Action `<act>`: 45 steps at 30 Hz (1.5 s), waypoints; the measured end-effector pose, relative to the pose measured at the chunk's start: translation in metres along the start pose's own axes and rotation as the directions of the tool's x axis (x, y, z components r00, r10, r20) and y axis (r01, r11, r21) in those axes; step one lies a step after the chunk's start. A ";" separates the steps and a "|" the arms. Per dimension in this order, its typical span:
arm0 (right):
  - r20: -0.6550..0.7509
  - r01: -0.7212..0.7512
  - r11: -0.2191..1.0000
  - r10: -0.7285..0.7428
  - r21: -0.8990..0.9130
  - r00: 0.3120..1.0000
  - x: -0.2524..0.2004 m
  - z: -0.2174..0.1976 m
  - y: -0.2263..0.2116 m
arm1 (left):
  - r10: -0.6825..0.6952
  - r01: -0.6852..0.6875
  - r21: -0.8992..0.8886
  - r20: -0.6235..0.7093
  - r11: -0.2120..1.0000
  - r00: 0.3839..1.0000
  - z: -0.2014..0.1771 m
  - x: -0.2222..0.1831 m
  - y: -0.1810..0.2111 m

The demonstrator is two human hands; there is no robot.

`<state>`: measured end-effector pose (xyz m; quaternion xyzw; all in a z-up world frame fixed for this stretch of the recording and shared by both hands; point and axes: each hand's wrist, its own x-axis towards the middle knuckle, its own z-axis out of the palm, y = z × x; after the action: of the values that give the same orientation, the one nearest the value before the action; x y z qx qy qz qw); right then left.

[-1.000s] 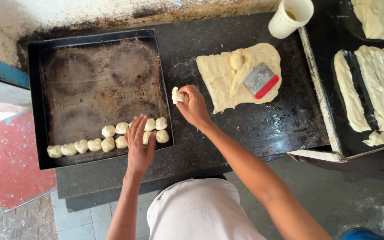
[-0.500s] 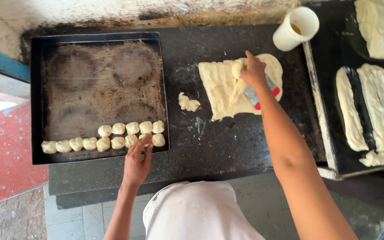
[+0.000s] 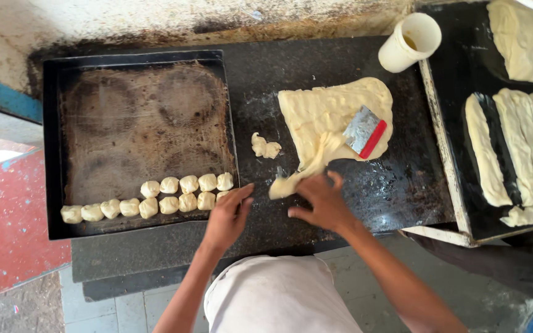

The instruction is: The person shapes bread rolls from a sheet of dough. They use a bench scraper to cut portions from the dough and then use their hands to roll the pieces into small balls, placing them in rows on a dark baking tray.

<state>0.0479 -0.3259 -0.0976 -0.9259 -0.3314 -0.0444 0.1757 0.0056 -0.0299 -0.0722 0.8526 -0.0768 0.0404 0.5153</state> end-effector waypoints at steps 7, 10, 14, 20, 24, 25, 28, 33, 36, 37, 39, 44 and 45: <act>-0.312 -0.355 0.915 0.399 0.191 0.862 0.022 -0.001 0.049 | -0.090 -0.066 0.344 0.418 0.937 0.904 0.084 0.036 0.010; -0.204 -0.333 0.941 0.337 0.057 0.919 0.039 -0.001 0.057 | -0.194 -0.026 0.449 0.436 0.893 0.879 0.109 0.033 0.008; -0.019 -0.563 0.721 0.622 0.403 0.783 0.016 -0.005 0.029 | -0.110 0.048 0.167 0.389 0.985 0.915 0.115 0.041 -0.022; -0.011 -0.702 0.431 0.857 0.567 0.516 -0.054 -0.024 0.026 | 0.115 -0.027 -0.183 0.489 0.983 0.864 0.121 0.056 -0.042; -0.253 -0.680 0.711 0.634 -0.182 0.731 -0.070 -0.015 0.009 | 0.057 -0.148 0.155 0.477 0.977 0.877 0.135 0.037 -0.024; -0.337 -0.588 0.716 0.486 -0.375 0.806 -0.061 -0.010 0.004 | 0.143 -0.221 0.177 0.371 0.959 0.917 0.133 0.038 -0.023; -0.096 -0.613 0.788 0.616 0.057 0.782 -0.051 0.009 -0.034 | 0.143 -0.182 0.149 0.239 0.972 0.960 0.124 0.033 -0.030; 0.162 -0.588 0.793 0.609 -0.162 0.776 -0.031 0.033 -0.073 | -0.081 0.067 0.052 0.339 0.996 0.937 0.107 0.029 -0.051; 0.106 -0.427 0.887 0.448 -0.177 0.888 -0.009 0.034 -0.086 | -0.214 0.155 0.191 0.347 0.969 0.913 0.097 0.025 -0.055; 0.024 -0.296 0.930 0.308 -0.219 0.951 -0.005 0.031 -0.085 | -0.192 0.126 0.214 0.325 0.969 0.926 0.097 0.021 -0.054; 0.152 -0.483 0.875 0.477 0.005 0.866 0.004 0.020 -0.059 | -0.183 0.157 0.108 0.301 0.982 0.936 0.096 0.018 -0.055; -0.392 -0.827 0.551 0.789 0.111 0.473 0.017 0.012 0.121 | -0.256 0.321 -0.234 0.270 0.918 0.928 0.101 0.002 -0.056; -0.380 -0.864 0.468 0.845 0.184 0.376 0.024 0.012 0.162 | -0.282 0.330 -0.183 0.244 0.926 0.928 0.103 0.006 -0.056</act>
<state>0.1680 -0.4230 -0.1521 -0.9331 0.2410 -0.1531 0.2187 0.0200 -0.0960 -0.1676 0.7908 -0.0009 -0.1416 0.5954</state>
